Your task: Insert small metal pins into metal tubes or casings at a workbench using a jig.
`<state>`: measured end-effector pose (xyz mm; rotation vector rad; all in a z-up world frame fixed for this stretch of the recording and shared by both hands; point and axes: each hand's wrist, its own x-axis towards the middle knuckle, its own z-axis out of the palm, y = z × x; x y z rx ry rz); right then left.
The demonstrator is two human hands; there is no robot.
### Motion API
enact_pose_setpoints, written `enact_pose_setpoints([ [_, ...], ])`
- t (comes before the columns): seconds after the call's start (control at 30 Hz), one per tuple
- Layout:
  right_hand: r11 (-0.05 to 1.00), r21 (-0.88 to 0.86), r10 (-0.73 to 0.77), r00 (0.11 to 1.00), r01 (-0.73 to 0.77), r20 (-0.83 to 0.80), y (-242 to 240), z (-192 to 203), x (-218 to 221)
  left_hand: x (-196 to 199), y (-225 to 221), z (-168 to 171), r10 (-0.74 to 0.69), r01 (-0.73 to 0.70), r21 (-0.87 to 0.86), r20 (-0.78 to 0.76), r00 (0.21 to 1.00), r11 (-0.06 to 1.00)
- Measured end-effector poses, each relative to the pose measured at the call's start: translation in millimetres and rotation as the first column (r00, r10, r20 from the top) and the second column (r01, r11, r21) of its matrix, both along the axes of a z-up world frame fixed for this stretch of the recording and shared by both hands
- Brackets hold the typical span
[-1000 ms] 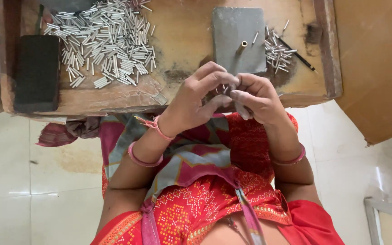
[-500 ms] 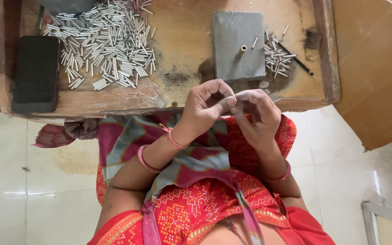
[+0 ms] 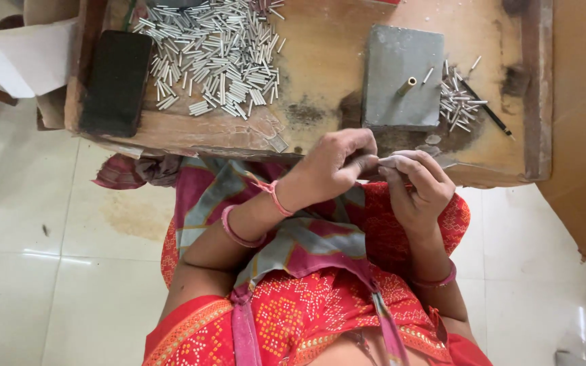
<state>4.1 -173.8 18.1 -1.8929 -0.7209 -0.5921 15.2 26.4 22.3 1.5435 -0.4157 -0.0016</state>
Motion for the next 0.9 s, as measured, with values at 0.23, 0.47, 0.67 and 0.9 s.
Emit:
enact_pose_setpoints([
  [0.23,1.0,0.007,0.007,0.997,-0.007,-0.082,-10,-23,16,31,87,-3,0.293,-0.71,0.618,0.648,0.703,0.338],
  [0.47,1.0,0.0,-0.016,0.999,0.016,-0.045,-2,-23,18,50,91,-2,0.2,-0.736,0.59,0.719,0.666,0.332],
  [0.67,0.994,-0.07,-0.084,0.996,0.082,-0.028,3,-19,14,15,23,9,0.313,-0.475,0.226,0.51,0.802,0.85],
  [0.9,0.852,0.522,0.283,0.876,-0.043,-0.391,3,-28,10,-7,-30,16,0.203,-0.248,0.045,0.443,0.873,0.968],
])
